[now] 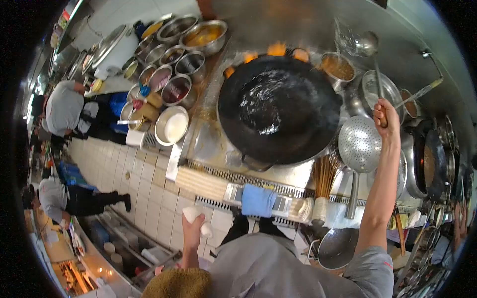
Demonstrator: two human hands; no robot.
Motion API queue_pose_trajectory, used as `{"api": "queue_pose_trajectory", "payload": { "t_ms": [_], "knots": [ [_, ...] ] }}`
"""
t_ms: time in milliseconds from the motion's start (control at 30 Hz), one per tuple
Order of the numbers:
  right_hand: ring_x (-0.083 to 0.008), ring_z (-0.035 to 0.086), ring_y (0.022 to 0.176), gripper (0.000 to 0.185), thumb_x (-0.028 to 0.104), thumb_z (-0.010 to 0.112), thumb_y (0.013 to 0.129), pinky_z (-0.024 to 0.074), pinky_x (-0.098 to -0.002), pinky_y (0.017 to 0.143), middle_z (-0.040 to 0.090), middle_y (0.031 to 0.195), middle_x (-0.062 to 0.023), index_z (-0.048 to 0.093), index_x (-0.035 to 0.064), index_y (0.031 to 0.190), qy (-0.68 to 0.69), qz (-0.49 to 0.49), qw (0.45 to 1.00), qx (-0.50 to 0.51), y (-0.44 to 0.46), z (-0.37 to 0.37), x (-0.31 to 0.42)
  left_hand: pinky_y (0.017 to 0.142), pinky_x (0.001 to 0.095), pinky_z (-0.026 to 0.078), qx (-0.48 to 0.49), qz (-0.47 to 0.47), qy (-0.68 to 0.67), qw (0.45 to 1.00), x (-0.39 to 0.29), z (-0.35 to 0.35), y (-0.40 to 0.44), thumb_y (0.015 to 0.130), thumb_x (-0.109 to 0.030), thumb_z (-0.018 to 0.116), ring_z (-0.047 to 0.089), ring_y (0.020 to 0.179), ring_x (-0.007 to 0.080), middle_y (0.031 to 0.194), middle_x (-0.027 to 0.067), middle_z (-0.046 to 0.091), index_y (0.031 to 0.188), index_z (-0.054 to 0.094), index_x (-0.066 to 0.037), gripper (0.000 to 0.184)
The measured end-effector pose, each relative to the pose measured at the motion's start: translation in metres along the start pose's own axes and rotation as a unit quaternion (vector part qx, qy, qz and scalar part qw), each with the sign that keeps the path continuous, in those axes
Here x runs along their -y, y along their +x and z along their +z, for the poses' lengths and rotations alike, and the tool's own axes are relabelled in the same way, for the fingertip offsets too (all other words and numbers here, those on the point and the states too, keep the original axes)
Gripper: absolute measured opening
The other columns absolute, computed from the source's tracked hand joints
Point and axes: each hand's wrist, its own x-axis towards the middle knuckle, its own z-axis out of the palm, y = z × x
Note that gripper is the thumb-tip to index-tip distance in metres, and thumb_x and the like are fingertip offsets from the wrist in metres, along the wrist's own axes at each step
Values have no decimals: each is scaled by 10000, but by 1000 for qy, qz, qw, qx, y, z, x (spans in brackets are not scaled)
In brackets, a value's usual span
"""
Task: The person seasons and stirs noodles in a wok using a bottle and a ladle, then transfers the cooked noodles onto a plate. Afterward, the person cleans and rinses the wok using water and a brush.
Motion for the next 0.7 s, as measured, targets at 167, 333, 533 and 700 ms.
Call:
{"api": "queue_pose_trajectory", "payload": {
  "t_ms": [167,333,533,700],
  "knots": [
    [-79,451,438,67,108,523,902,316,-216,338,487,602,0,519,80,842,-258,-97,949,-155,-12,-48,-63,721,310,499,-34,-21,-8,999,14,-23,-18,774,-52,666,586,830,164,957,78,571,1120,475,-24,396],
    [-64,438,445,115,99,497,916,309,-210,342,451,589,4,503,59,808,-80,20,986,-148,-27,-96,-78,713,302,501,-19,-24,11,999,16,-35,-20,781,-51,668,583,827,158,957,73,570,1120,474,-26,391],
    [-62,387,466,120,47,394,939,275,-218,334,420,696,-23,452,-22,859,414,-6,903,115,-84,-120,-87,728,293,505,40,-11,30,999,-5,-23,-4,783,-49,674,584,838,154,966,68,571,1149,466,-25,422],
    [-83,392,425,340,66,374,946,273,-224,301,406,705,-39,406,-130,1222,521,9,841,143,-195,-46,-84,743,296,507,102,0,19,995,-11,-7,10,775,-32,677,587,859,156,992,73,569,1181,456,-19,463]
  ]
}}
